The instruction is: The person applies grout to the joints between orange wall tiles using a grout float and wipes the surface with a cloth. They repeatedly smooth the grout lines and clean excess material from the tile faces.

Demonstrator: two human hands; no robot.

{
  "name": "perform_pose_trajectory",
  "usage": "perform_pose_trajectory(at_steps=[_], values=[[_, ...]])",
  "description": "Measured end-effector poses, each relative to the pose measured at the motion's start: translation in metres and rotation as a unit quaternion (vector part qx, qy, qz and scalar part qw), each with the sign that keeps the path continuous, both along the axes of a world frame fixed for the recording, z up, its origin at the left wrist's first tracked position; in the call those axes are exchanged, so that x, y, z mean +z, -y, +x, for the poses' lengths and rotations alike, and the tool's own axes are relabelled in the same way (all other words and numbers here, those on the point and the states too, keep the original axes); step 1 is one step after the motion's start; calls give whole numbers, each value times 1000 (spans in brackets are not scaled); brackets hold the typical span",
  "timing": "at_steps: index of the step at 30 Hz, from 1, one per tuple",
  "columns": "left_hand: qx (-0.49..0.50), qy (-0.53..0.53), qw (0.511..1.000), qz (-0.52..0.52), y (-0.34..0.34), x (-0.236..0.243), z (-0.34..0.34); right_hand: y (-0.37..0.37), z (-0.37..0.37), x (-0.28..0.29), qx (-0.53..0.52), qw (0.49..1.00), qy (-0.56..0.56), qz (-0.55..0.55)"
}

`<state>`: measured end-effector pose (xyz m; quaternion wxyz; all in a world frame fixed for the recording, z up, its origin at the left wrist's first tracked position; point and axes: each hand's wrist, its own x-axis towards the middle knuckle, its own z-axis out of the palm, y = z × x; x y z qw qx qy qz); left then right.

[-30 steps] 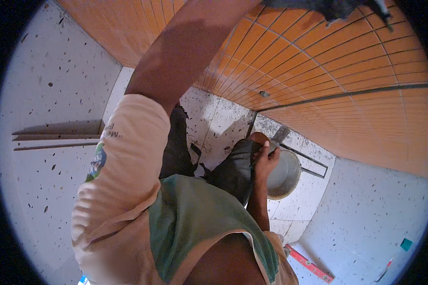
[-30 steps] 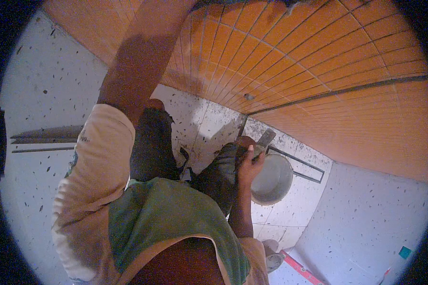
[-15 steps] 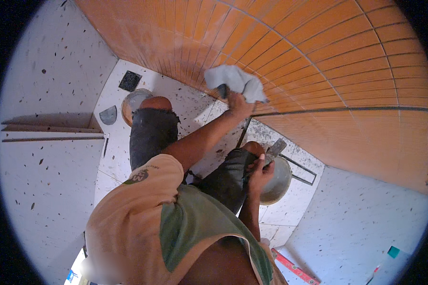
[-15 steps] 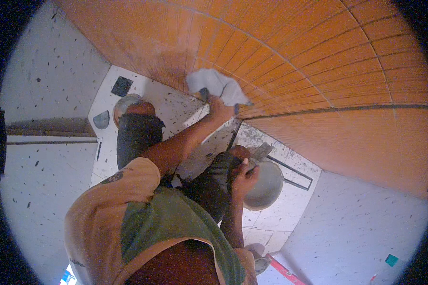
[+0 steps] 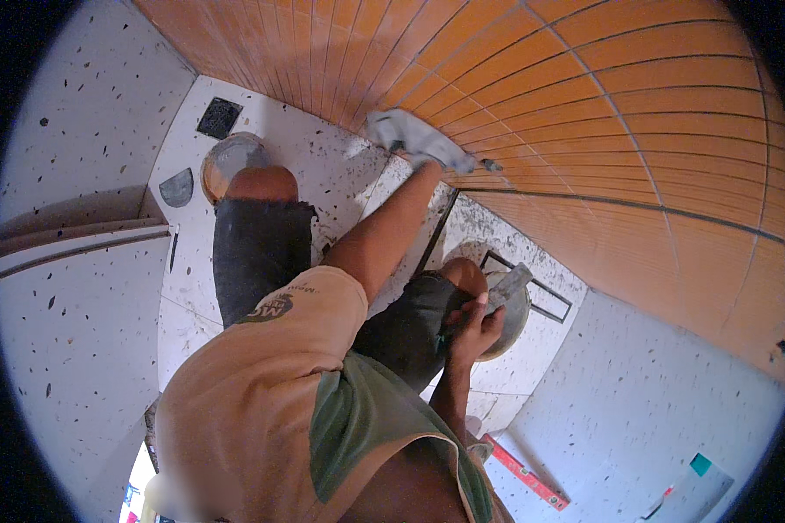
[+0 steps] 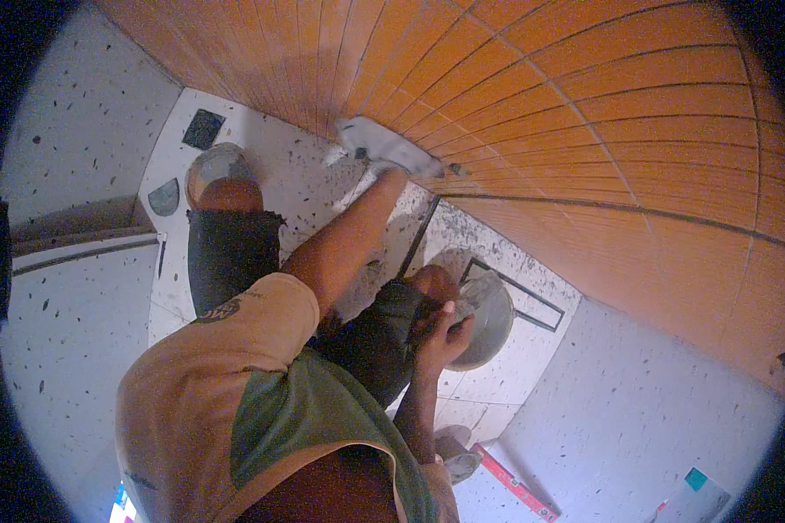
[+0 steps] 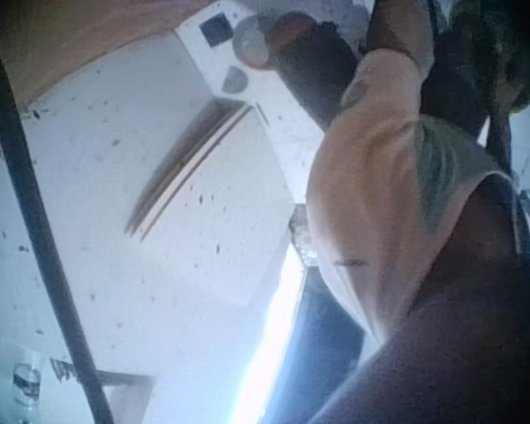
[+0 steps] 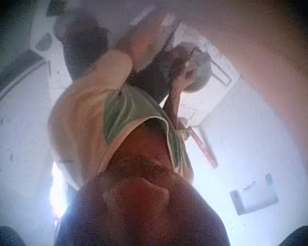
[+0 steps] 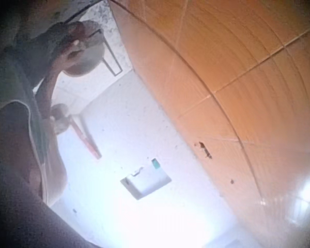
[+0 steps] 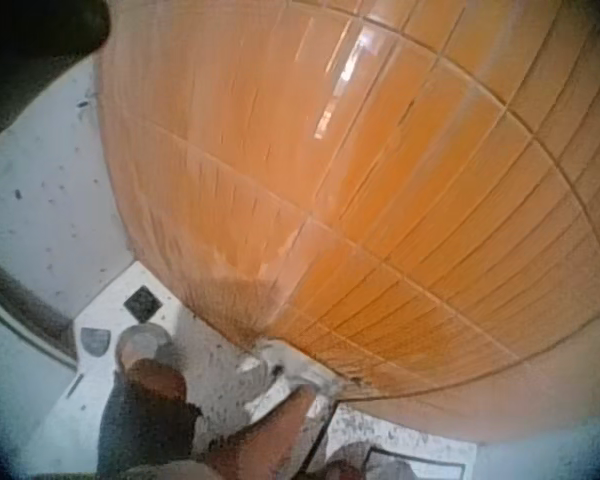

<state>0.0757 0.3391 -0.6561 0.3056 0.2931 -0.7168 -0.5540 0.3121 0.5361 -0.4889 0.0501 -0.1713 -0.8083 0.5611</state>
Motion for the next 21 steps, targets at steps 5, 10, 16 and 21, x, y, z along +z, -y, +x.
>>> perform_pose_trajectory(at_steps=[5, 10, 16, 21], values=[[-63, -79, 995, -27, -55, 67, -4, -8, -10, -15, 9, 999, -14, 45], [-21, -137, 986, -90, -24, 86, -18, -27, -15, -28, 32, 996, 6, 80], [90, 19, 995, 48, 90, -29, 7, -4, 5, 1, -11, 1000, 12, 7], [42, -2, 998, 41, 15, 0, 8, 8, 16, 16, -30, 997, 3, 72]])
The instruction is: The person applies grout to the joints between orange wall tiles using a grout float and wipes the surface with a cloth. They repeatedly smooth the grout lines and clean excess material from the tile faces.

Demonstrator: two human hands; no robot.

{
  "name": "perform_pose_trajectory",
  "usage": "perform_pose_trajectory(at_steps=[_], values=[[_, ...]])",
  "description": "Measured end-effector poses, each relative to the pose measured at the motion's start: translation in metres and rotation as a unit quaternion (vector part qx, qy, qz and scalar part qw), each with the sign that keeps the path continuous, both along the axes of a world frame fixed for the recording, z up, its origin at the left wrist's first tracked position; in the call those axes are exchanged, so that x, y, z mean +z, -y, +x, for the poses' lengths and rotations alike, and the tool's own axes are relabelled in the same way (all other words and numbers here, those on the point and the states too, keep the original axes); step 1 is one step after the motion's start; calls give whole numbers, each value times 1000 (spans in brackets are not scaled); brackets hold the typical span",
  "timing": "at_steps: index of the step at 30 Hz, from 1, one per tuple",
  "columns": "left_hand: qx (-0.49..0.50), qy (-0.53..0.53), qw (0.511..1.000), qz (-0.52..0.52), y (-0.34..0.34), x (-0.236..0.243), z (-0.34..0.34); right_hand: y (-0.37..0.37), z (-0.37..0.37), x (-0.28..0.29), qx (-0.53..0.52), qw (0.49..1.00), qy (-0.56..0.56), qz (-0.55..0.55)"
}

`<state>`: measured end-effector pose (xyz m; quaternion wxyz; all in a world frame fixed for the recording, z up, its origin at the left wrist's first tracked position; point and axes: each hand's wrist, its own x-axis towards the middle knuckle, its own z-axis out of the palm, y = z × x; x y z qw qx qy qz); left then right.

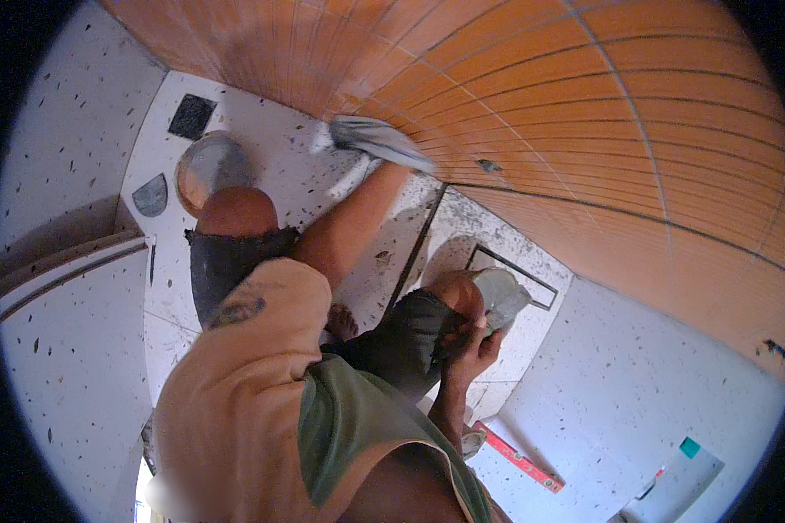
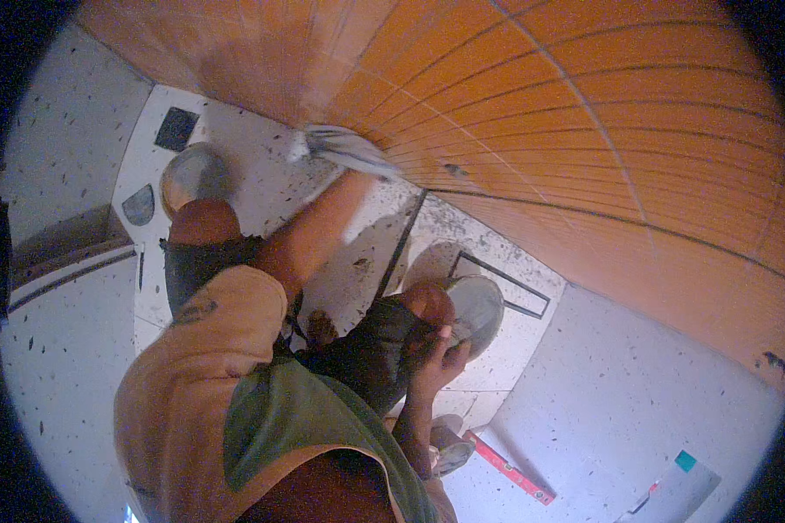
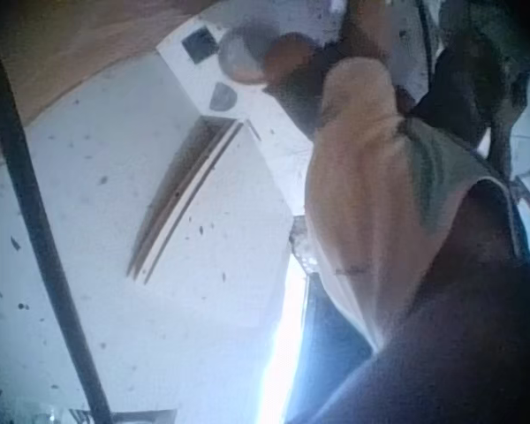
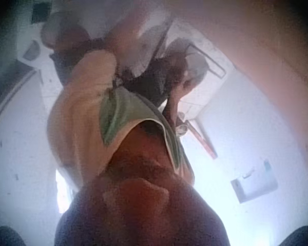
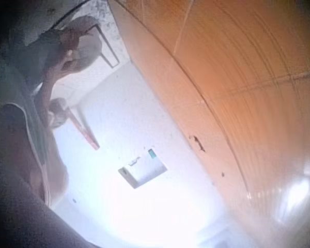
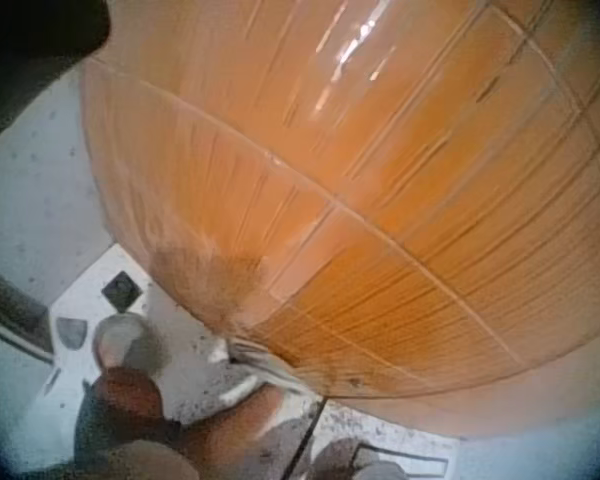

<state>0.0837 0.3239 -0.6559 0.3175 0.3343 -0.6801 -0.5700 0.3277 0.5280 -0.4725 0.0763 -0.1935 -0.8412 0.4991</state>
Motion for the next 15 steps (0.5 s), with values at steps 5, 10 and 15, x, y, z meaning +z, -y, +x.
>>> perform_pose_trajectory(at_steps=[5, 10, 15], values=[[-77, -101, 988, -91, -59, 64, -10, 3, -1, 1, 13, 1000, 20, 1], [-15, -23, 999, -38, 32, -16, -8, 0, 8, 7, -15, 999, 32, -28], [41, 50, 998, 24, 107, -62, -6, -1, 23, 21, -43, 998, 44, -28]])
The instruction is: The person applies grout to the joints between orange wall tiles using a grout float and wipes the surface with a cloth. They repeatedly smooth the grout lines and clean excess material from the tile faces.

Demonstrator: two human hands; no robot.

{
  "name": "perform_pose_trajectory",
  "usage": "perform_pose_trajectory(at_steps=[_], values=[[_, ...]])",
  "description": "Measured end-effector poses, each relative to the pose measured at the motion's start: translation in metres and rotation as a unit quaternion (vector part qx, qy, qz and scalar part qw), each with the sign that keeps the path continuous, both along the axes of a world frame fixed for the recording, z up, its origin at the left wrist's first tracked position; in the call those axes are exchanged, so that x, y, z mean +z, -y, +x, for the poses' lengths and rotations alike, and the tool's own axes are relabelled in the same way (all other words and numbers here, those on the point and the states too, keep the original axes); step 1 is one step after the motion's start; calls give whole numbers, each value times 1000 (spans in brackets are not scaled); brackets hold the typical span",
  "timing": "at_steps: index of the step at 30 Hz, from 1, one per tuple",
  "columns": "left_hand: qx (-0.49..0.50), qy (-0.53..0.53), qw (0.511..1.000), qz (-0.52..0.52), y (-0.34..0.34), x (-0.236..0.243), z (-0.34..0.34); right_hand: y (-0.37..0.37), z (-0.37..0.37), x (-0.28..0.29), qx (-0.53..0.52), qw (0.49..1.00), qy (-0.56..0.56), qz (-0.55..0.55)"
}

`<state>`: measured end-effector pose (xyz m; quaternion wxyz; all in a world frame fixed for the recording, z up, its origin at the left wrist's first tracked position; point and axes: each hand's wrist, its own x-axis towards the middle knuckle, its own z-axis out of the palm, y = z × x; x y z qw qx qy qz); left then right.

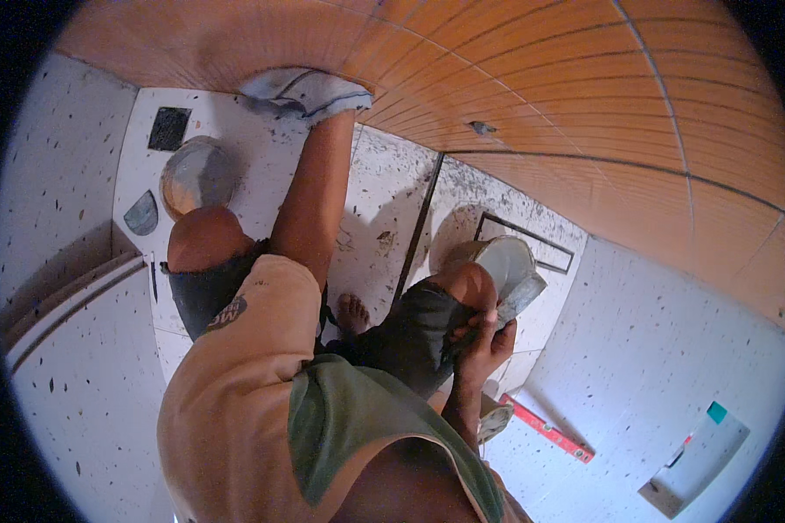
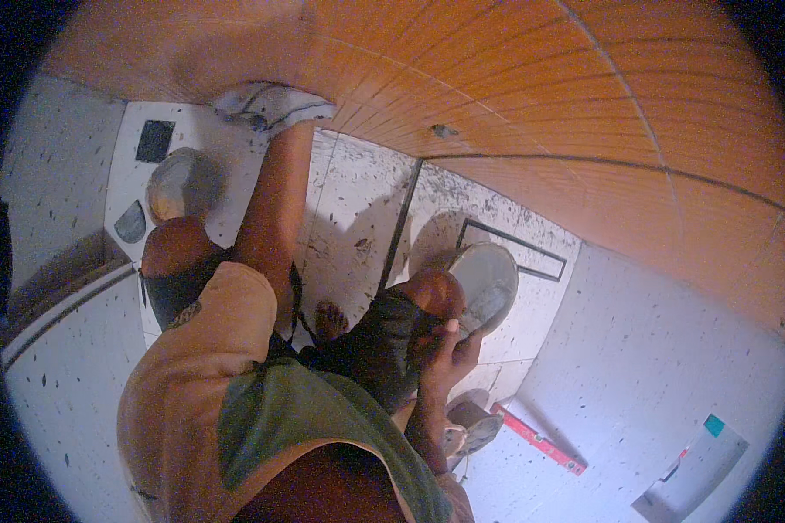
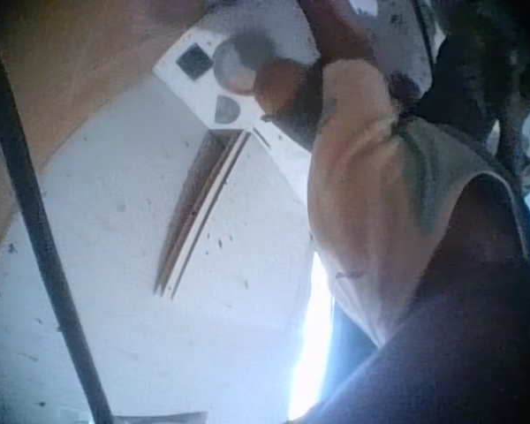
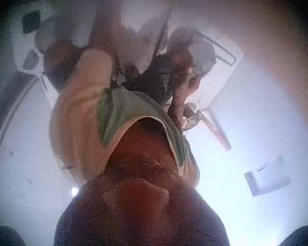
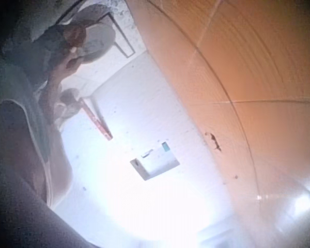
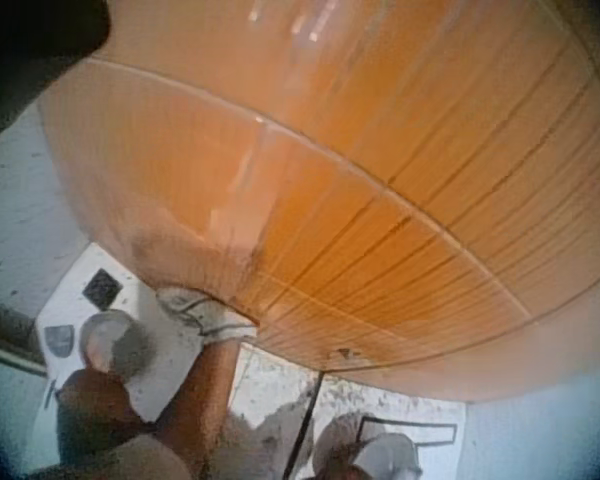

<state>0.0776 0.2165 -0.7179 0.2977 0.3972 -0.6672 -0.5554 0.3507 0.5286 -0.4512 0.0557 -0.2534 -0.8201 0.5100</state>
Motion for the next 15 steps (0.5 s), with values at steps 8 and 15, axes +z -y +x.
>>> perform_pose_trajectory(at_steps=[8, 15], values=[[-79, -22, 994, -68, -87, 23, -12, -6, -77, 17, -29, 978, -206, 12], [-234, -128, 913, -310, -195, 91, -18, 21, -167, 26, -46, 928, -347, -127]])
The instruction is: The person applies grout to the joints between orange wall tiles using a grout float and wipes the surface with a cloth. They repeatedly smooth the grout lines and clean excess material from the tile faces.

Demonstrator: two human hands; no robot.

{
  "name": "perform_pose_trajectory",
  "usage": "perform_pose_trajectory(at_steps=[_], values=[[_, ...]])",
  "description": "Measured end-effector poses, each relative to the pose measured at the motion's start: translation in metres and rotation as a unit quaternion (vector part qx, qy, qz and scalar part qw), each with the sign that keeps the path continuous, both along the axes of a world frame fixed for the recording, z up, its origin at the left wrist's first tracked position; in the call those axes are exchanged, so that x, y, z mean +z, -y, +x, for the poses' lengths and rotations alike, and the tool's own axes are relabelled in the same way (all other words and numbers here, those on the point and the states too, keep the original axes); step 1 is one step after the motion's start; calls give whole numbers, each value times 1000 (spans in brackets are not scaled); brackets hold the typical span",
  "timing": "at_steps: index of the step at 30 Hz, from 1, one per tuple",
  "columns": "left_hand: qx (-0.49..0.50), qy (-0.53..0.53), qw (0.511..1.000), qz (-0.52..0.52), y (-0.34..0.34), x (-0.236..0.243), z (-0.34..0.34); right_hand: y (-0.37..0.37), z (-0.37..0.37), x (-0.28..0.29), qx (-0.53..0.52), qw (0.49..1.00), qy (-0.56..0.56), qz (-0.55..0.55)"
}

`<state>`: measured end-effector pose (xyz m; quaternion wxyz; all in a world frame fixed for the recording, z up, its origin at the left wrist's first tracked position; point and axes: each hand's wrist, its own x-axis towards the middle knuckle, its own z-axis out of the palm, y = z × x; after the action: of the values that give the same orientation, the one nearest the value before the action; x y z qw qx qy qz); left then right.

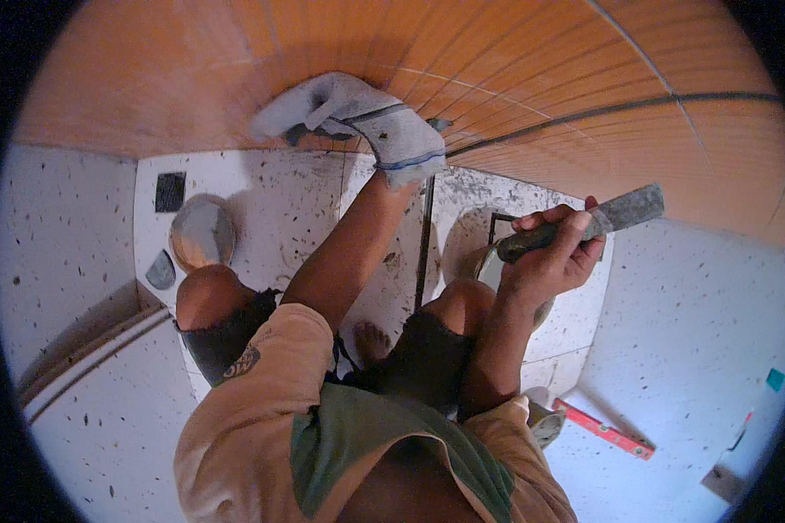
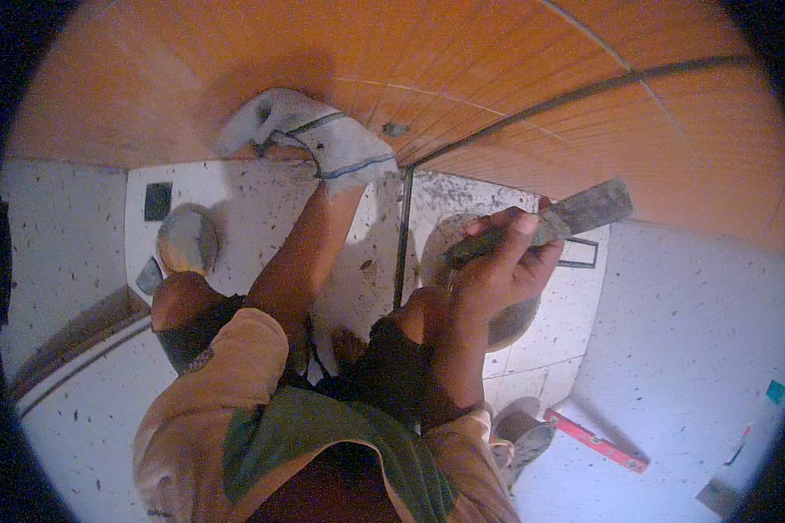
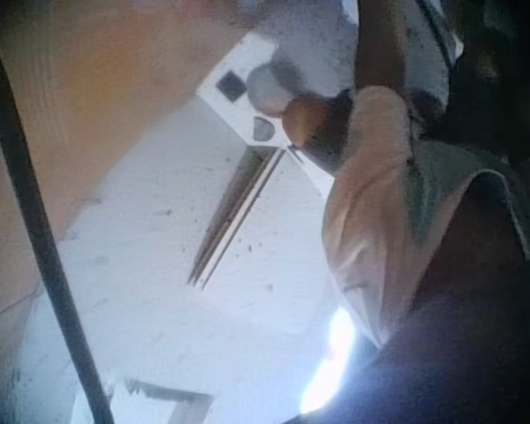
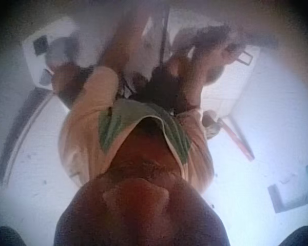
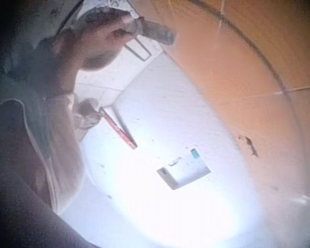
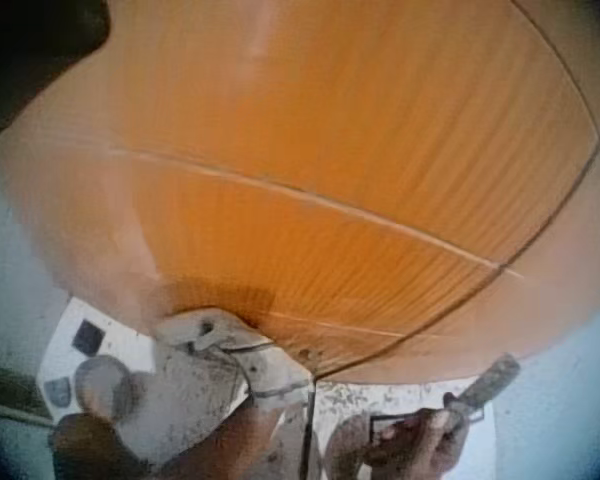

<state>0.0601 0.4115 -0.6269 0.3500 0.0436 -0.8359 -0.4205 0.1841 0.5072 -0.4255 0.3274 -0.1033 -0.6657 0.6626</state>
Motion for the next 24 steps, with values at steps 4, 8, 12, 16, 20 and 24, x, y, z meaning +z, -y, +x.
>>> perform_pose_trajectory(at_steps=[4, 8, 12, 16, 20, 24], values=[[-86, -54, 973, -208, 1, 21, -19, -25, 5, -17, -22, 999, 31, -21], [-203, -57, 908, -362, 39, 33, -26, -40, 0, -21, -48, 993, 5, -106], [-282, -28, 866, -413, 80, 51, -11, -47, 9, -25, 0, 988, 9, -154], [-250, -103, 870, -413, 96, 128, -19, -51, 20, -13, 7, 983, 11, -184], [-22, -207, 830, -518, 47, 261, -19, -65, 26, -14, -4, 977, 12, -211], [30, -94, 803, -588, 34, 301, 2, -74, 30, -13, -2, 982, 42, -186]])
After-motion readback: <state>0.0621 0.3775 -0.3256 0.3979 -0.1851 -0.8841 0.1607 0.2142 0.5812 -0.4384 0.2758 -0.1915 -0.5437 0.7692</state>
